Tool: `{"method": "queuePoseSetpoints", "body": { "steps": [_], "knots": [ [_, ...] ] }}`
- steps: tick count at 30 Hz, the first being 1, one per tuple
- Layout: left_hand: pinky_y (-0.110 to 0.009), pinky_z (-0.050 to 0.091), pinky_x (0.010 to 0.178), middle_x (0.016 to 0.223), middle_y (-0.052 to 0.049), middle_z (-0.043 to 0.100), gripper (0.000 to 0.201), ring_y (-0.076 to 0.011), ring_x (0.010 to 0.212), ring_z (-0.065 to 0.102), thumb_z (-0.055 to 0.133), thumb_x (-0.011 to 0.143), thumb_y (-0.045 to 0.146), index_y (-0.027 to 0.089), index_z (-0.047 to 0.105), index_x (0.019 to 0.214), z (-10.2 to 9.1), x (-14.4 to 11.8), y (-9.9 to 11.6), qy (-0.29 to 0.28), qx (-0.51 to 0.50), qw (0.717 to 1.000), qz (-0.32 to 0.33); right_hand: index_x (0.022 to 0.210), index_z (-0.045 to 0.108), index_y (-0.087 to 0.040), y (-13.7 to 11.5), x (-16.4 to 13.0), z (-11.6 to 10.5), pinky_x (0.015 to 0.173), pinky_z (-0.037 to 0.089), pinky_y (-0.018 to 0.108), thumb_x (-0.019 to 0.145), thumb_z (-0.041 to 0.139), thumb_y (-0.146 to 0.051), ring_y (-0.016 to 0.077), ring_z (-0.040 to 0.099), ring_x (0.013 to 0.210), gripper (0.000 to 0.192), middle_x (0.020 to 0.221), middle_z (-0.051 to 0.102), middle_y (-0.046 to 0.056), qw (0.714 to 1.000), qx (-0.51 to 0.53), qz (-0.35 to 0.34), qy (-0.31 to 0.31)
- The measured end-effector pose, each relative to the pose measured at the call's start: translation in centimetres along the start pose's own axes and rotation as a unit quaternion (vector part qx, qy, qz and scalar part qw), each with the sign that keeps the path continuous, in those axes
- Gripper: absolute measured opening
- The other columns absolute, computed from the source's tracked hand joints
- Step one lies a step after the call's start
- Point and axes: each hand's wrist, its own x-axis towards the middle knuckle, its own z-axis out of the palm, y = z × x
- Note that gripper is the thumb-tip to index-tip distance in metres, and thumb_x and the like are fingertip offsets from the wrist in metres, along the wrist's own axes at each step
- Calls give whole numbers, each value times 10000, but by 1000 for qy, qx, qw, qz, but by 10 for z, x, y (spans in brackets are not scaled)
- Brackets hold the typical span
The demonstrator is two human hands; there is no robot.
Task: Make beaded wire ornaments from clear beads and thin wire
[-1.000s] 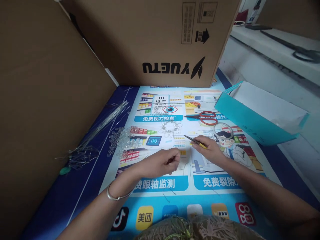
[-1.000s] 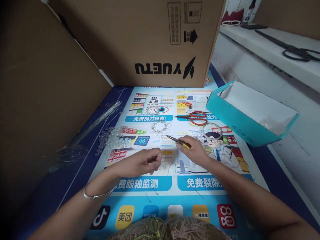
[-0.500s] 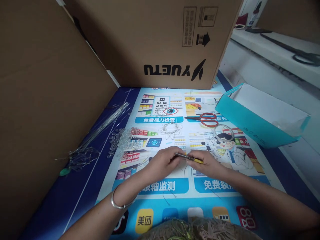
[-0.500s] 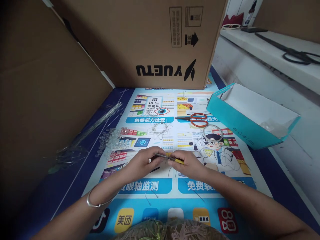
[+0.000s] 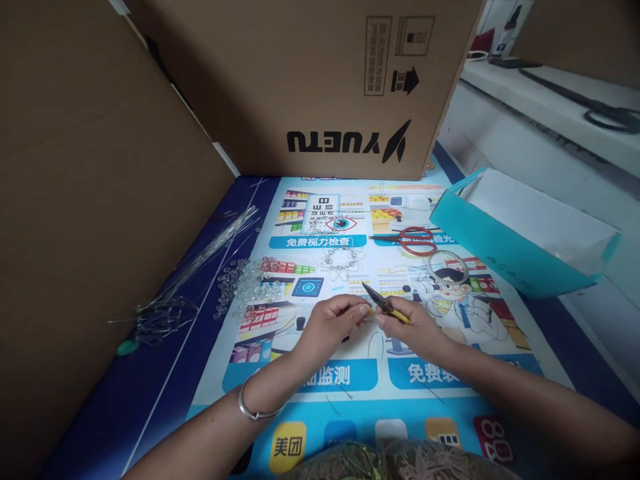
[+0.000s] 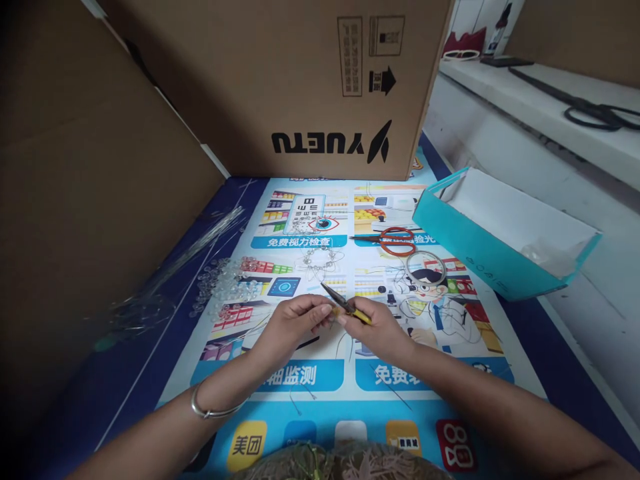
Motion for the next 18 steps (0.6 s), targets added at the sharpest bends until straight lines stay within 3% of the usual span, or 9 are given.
{"method": "queuePoseSetpoints", "body": {
  "steps": [5, 9, 13, 18],
  "knots": [
    [-275, 446, 733, 835, -50, 652, 191, -147, 782, 578, 553, 792, 320, 147, 630, 801, 2, 0, 2, 23, -6, 998, 60, 771, 488, -182, 0, -2, 2, 496, 333, 200, 834, 473, -377, 85, 400, 556, 205, 631, 440, -37, 998, -44, -26, -40],
    [-276, 454, 717, 813, -50, 667, 180, -142, 747, 605, 543, 801, 317, 144, 593, 796, -4, 3, 8, 39, -63, 996, 50, 853, 517, -193, 2, 2, -9, 612, 402, 250, 843, 464, -353, 133, 481, 693, 169, 756, 511, 10, 975, -186, -118, 36],
    [-239, 433, 591, 720, -25, 663, 178, -136, 639, 623, 546, 796, 335, 157, 541, 806, -13, 8, 12, 67, -108, 992, 20, 1024, 522, -178, 10, 11, -27, 783, 402, 358, 814, 513, -350, 223, 478, 920, 272, 954, 538, 101, 886, -384, -229, 125],
    [-207, 387, 522, 704, -23, 662, 178, -120, 586, 616, 536, 789, 335, 158, 516, 776, -20, 12, 11, 91, -110, 990, -4, 1039, 558, -205, 15, 12, -40, 743, 372, 381, 814, 522, -353, 242, 490, 879, 272, 921, 563, 101, 766, -547, -312, 131]
  ]
}}
